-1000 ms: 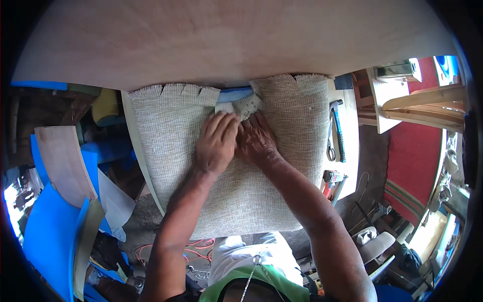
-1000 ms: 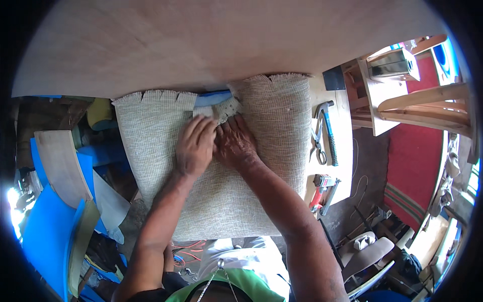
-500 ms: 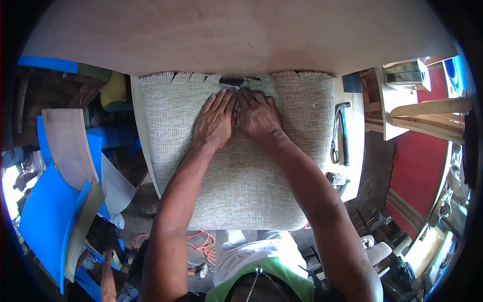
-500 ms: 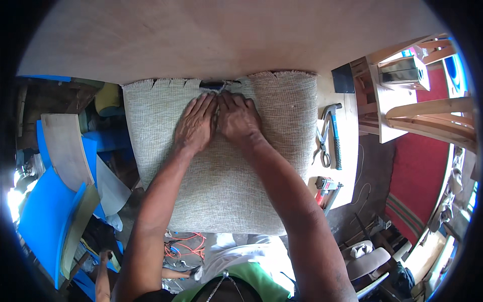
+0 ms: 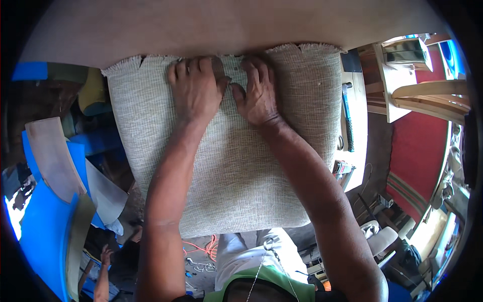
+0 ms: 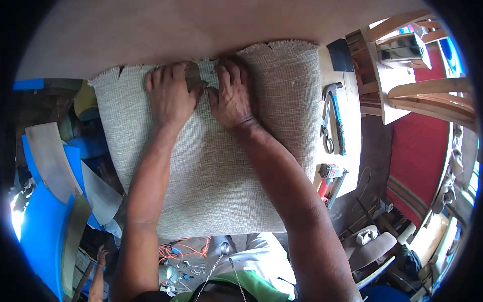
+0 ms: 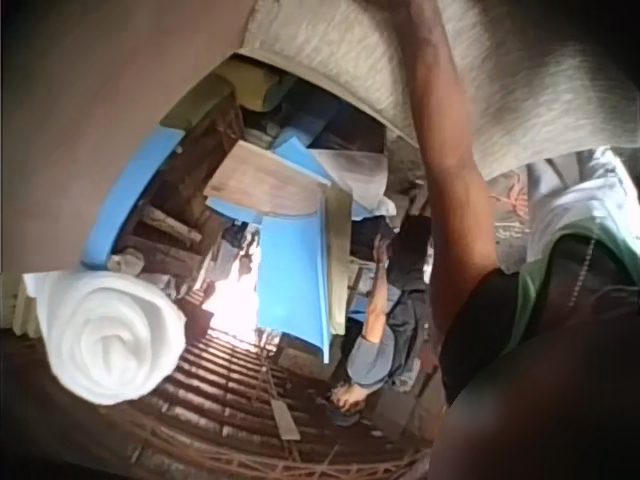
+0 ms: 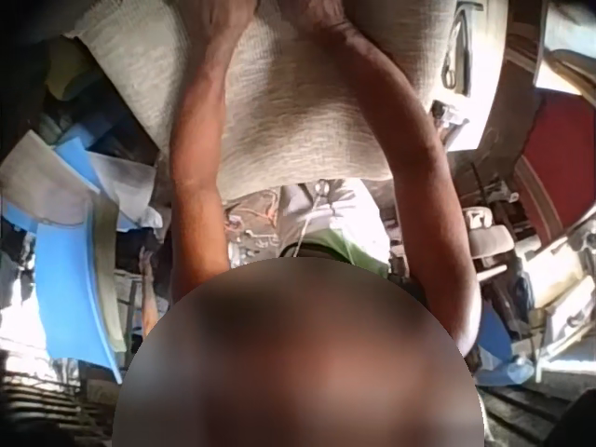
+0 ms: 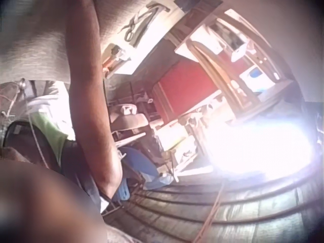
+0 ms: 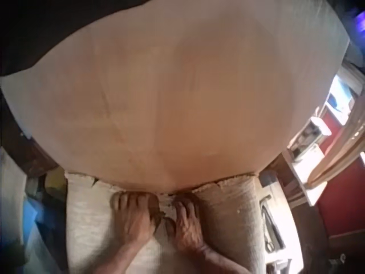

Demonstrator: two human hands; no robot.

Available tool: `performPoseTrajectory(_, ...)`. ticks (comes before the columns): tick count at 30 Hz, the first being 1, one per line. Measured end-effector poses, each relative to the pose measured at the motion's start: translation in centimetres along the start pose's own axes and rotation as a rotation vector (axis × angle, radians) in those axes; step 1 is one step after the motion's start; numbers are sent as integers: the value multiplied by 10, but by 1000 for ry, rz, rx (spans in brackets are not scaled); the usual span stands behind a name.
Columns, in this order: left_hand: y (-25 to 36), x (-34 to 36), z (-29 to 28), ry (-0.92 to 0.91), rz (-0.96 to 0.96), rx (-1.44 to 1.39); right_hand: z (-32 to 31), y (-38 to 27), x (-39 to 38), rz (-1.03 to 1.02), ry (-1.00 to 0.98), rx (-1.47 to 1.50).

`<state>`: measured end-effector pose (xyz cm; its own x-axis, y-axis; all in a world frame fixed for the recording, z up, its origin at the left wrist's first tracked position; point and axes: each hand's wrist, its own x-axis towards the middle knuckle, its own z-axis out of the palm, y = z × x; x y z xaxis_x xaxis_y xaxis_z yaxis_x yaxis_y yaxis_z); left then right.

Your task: The person is reupholstering a chair seat by stretching fabric and securing it with a pneumatic stapler, then trimming the excess.

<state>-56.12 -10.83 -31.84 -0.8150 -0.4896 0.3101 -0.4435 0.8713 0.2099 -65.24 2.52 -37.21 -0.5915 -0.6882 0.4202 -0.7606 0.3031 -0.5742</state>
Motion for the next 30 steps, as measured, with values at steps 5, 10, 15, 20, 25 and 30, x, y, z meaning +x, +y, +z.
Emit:
performPoseTrajectory(5,-5,18,-14,-350,-158,135,-8,-2,15,60,-48,-18)
performPoseTrajectory(10,-8,5,-4,-166,-99,44,-24,-2,36,253,-312,-74)
performPoseTrajectory(15,-7,0,3,-39,169,-103,-23,4,36,224,-175,-28)
performPoseTrajectory(20,-10,-2,5,-32,217,-79,-25,-5,30,51,-171,-157)
performPoseTrajectory(25,-13,2,-9,-202,71,-144,-26,-2,29,21,-190,-228)
performPoseTrajectory(30,-15,0,-13,-254,68,-87,-19,-1,28,6,-105,-165)
